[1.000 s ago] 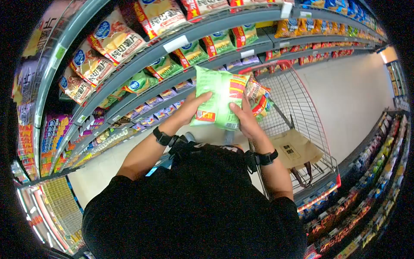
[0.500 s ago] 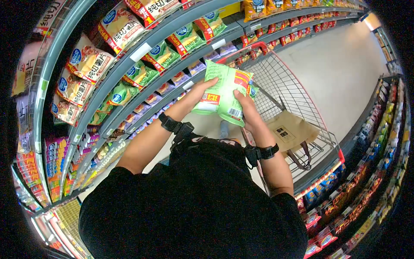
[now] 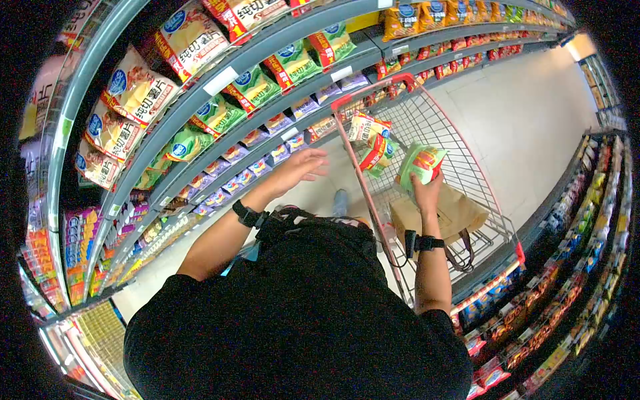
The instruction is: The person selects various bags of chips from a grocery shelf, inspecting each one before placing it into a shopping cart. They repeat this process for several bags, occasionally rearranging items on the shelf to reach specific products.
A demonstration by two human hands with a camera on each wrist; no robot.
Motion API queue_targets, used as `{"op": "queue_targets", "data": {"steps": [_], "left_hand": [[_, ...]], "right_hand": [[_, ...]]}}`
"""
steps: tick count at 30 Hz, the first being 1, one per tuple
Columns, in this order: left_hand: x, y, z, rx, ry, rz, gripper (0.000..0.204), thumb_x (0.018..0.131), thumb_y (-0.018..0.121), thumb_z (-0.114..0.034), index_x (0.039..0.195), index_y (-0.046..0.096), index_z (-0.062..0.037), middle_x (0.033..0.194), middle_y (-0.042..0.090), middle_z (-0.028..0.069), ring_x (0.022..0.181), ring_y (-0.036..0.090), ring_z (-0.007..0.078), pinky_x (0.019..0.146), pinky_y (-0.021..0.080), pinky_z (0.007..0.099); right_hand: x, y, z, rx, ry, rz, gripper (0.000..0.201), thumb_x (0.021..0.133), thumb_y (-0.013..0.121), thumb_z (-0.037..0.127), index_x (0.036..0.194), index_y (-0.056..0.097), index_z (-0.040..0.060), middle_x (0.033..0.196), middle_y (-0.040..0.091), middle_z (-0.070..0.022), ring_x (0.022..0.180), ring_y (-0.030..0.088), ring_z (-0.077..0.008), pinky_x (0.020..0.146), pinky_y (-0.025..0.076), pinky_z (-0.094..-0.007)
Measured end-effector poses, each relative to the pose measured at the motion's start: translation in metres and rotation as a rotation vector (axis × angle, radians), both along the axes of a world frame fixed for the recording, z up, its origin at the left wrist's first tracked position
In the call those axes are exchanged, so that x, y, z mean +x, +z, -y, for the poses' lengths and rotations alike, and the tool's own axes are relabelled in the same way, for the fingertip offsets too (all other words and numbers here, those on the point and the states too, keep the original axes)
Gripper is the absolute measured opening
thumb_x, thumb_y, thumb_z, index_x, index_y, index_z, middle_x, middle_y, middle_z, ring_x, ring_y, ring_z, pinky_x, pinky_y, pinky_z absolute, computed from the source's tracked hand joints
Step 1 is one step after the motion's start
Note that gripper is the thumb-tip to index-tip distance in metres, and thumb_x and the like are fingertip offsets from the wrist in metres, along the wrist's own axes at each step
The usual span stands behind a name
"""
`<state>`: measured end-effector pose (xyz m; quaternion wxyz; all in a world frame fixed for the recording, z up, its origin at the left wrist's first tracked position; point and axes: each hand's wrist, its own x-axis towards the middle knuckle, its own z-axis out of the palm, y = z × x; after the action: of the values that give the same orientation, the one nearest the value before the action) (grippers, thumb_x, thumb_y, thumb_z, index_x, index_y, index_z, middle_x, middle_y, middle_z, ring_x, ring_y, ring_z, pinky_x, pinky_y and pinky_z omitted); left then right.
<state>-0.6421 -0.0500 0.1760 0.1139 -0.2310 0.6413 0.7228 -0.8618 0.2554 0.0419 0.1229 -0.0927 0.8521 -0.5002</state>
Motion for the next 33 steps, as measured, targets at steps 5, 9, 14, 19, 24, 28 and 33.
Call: {"op": "queue_targets", "data": {"steps": [5,9,14,19,24,28,33], "left_hand": [[0.032,-0.006,0.011,0.021,0.122,0.000,0.046,0.096,0.051,-0.036,0.131,0.047,-0.0057,0.123,0.059,0.0088,0.109,0.060,0.0192,0.089,0.046,0.0330],[0.064,-0.006,0.028,-0.005,0.254,-0.024,0.041,0.096,0.052,-0.033,0.127,0.051,-0.0070,0.119,0.062,0.0062,0.104,0.061,0.0170,0.086,0.047,0.0323],[0.132,0.000,0.064,-0.041,0.528,-0.059,0.034,0.096,0.053,-0.030,0.123,0.054,-0.0090,0.118,0.062,0.0052,0.102,0.061,0.0158,0.084,0.047,0.0317],[0.224,0.019,0.124,-0.175,0.895,-0.175,0.031,0.096,0.053,-0.028,0.119,0.057,-0.0075,0.110,0.065,0.0044,0.100,0.061,0.0142,0.081,0.048,0.0289],[0.330,0.043,0.196,-0.556,1.186,-0.384,0.026,0.092,0.060,-0.015,0.115,0.059,-0.0044,0.104,0.065,0.0022,0.087,0.059,0.0092,0.075,0.047,0.0233],[0.401,0.105,0.248,-0.714,1.390,-0.355,0.032,0.088,0.064,-0.010,0.118,0.057,-0.0022,0.107,0.063,0.0047,0.093,0.059,0.0113,0.080,0.048,0.0261],[0.441,0.127,0.317,-0.983,1.380,-0.466,0.042,0.087,0.066,-0.012,0.124,0.051,0.0005,0.124,0.056,0.0127,0.113,0.056,0.0206,0.091,0.047,0.0312]], "right_hand": [[0.010,-0.019,0.021,0.217,0.197,0.046,0.065,0.081,0.072,0.021,0.132,0.041,-0.0037,0.110,0.062,-0.0196,0.088,0.064,-0.0252,0.076,0.052,-0.0311],[0.031,-0.006,0.083,0.169,0.541,-0.017,0.042,0.082,0.069,0.015,0.117,0.056,-0.0045,0.103,0.065,-0.0154,0.088,0.064,-0.0209,0.077,0.052,-0.0318],[0.075,-0.001,0.167,-0.030,0.730,0.218,0.031,0.082,0.066,0.011,0.109,0.059,-0.0024,0.095,0.064,-0.0106,0.081,0.062,-0.0159,0.071,0.050,-0.0294],[0.134,0.011,0.245,-0.092,0.996,0.207,0.032,0.081,0.062,0.007,0.111,0.058,-0.0029,0.100,0.065,-0.0115,0.080,0.062,-0.0159,0.071,0.050,-0.0286],[0.220,0.085,0.309,0.069,1.142,0.213,0.029,0.083,0.058,0.002,0.113,0.058,-0.0007,0.102,0.067,-0.0090,0.085,0.061,-0.0128,0.075,0.048,-0.0251],[0.273,0.094,0.347,-0.051,1.270,0.239,0.033,0.083,0.060,0.004,0.115,0.056,0.0001,0.108,0.065,-0.0092,0.087,0.061,-0.0141,0.075,0.048,-0.0283],[0.341,0.139,0.392,-0.101,1.357,0.250,0.029,0.086,0.058,0.003,0.115,0.056,0.0007,0.112,0.064,-0.0081,0.093,0.061,-0.0128,0.080,0.048,-0.0263]]}}
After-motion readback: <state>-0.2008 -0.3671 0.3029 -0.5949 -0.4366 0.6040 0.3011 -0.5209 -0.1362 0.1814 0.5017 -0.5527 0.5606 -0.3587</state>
